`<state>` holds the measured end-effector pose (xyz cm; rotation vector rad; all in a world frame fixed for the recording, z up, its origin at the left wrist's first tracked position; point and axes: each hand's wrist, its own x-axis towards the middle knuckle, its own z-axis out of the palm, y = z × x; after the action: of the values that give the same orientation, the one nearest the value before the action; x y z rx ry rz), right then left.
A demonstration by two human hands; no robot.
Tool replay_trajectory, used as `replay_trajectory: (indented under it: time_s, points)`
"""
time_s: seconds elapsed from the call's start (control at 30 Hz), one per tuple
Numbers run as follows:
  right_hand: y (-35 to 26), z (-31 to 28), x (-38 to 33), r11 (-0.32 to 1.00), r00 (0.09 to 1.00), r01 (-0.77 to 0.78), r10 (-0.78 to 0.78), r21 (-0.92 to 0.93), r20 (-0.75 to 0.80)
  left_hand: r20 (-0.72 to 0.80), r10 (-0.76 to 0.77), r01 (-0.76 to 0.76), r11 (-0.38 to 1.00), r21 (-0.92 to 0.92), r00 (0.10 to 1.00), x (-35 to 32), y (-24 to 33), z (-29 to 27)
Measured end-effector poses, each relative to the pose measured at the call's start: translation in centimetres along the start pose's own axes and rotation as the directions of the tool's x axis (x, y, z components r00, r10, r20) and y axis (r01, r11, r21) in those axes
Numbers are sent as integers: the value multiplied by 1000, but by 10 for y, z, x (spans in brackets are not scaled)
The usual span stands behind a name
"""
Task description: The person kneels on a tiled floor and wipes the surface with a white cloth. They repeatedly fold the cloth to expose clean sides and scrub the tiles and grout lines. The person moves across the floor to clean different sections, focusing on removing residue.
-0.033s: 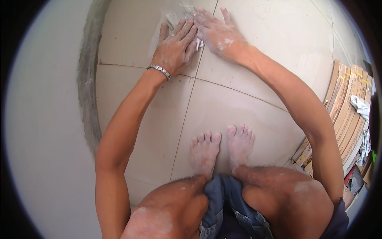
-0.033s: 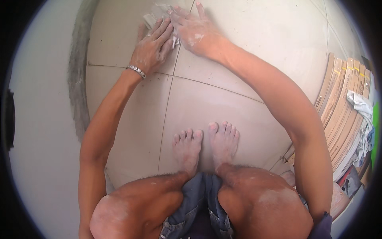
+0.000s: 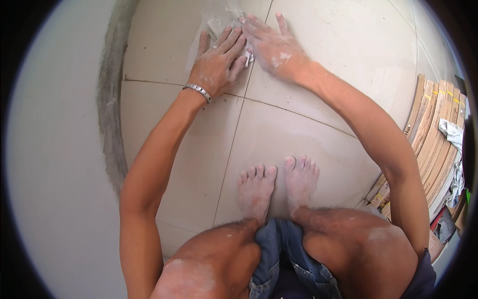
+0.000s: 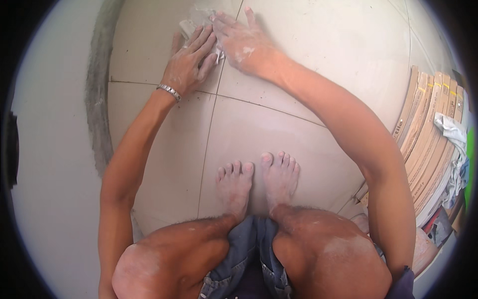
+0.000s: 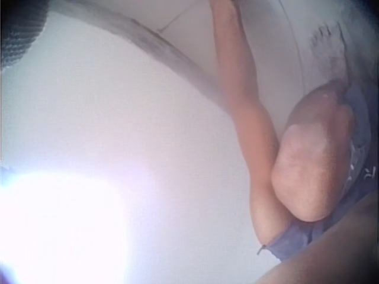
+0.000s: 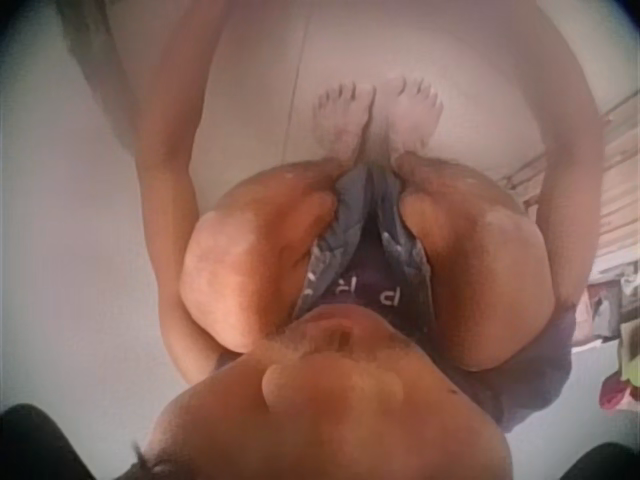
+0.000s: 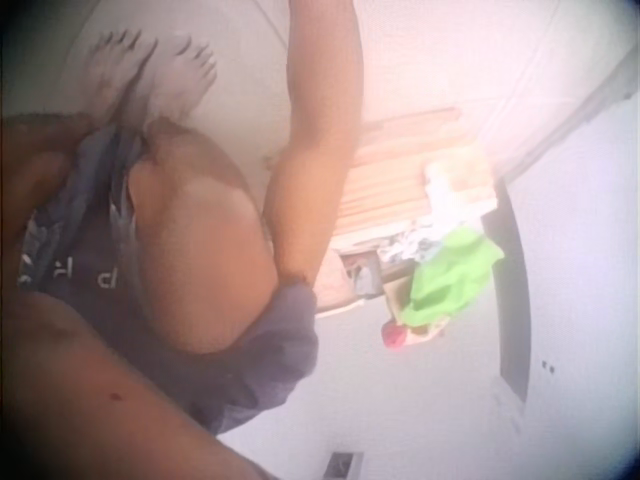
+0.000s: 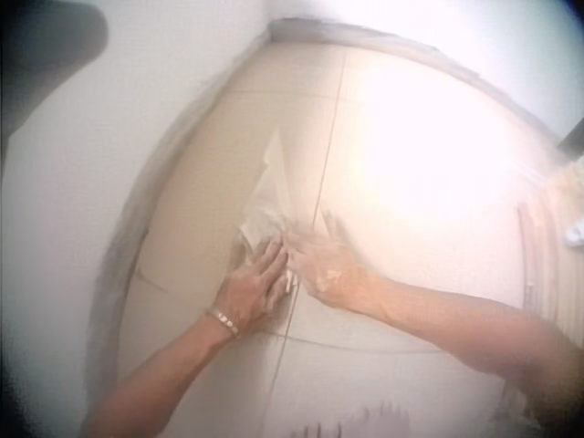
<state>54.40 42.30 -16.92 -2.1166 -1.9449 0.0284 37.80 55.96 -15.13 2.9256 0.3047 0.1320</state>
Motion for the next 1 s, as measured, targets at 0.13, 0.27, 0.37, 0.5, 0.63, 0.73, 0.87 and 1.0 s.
replay_trajectory:
  time_s: [0.13,0.27,0.37,0.5,0.63,0.73,0.87,1.0]
  points:
    - [-29,-22,-11,995,990,-1,-14,101,142,99,-47,46,999,13,994,-20,-4,-16]
    - [-12,-33,-16,882,975,-220,211,417,67,45,-80,81,996,-38,996,-14,6,-15]
    - [34,-16,-28,800,875,-412,481,437,-57,8,-1,1,999,38,1000,3,2,-5]
    - [88,-4,-78,826,825,-484,541,290,-164,-74,-45,52,995,87,996,49,-14,20]
    - [84,-8,-103,849,830,-467,518,247,-208,-43,-18,15,998,-65,999,52,-29,15]
    - [83,-8,-106,856,829,-462,510,234,-230,30,-45,47,997,-53,999,23,-16,-16]
    - [86,-4,-107,865,827,-453,498,215,-261,136,-87,108,981,-159,987,-7,-7,-36]
    - [87,-8,-108,859,825,-460,507,225,-249,180,-50,69,992,-102,982,-17,6,-55]
